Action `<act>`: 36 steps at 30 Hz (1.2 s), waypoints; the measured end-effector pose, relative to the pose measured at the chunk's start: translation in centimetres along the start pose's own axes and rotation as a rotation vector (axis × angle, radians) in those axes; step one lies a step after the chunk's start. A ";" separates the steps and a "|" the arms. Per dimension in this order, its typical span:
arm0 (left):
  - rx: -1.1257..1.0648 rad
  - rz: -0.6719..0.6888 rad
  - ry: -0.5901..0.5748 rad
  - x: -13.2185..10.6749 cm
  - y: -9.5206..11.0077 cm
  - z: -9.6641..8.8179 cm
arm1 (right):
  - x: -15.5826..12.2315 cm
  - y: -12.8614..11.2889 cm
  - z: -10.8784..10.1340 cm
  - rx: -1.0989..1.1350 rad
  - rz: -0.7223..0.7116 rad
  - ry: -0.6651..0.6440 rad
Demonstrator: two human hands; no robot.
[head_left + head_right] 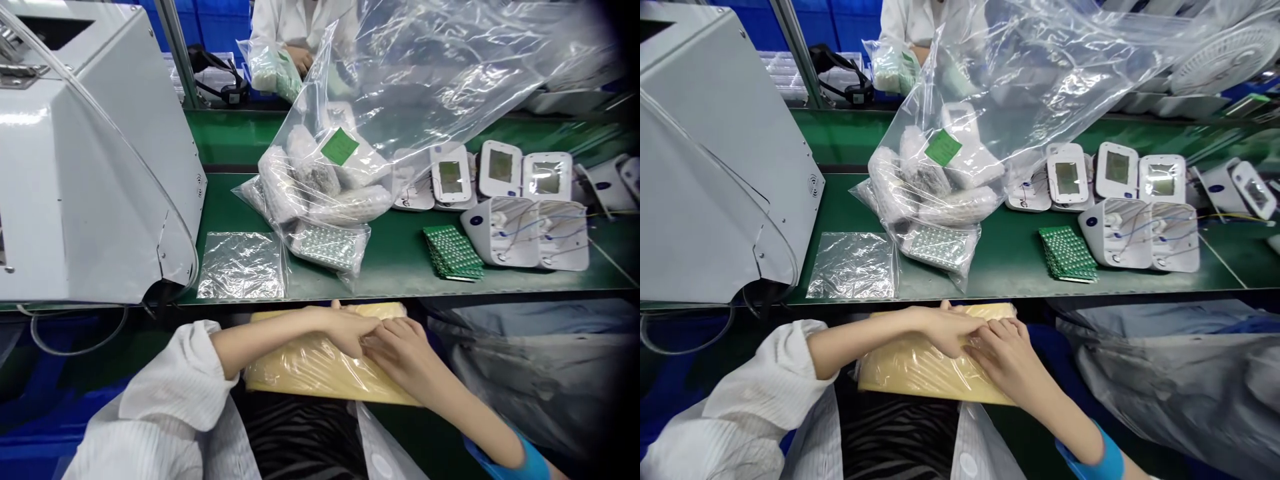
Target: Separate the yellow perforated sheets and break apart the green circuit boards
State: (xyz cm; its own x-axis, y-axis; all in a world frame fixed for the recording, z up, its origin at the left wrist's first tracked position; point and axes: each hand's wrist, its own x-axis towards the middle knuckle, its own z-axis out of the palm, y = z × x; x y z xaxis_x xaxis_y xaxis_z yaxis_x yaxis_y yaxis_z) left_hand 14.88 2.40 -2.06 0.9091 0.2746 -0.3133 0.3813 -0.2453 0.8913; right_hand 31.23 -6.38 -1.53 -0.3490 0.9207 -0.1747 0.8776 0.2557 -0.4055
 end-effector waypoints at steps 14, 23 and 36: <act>-0.089 -0.303 0.039 5.6 -10.1 3.7 | -0.7 5.3 8.5 0.457 0.450 -0.226; -0.035 -0.393 -0.210 9.6 -10.8 3.5 | 0.7 5.5 7.4 0.285 0.479 -0.317; 0.009 -0.358 -0.127 9.1 -11.1 4.1 | -0.4 4.8 5.7 0.409 0.246 -0.282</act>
State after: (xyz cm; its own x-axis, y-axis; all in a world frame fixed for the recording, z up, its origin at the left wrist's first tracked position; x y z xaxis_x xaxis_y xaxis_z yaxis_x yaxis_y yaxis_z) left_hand 19.65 3.80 -16.17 0.7313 0.2269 -0.6432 0.6796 -0.1634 0.7151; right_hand 33.65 -7.20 -8.54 -0.2737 0.8095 -0.5194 0.7647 -0.1443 -0.6280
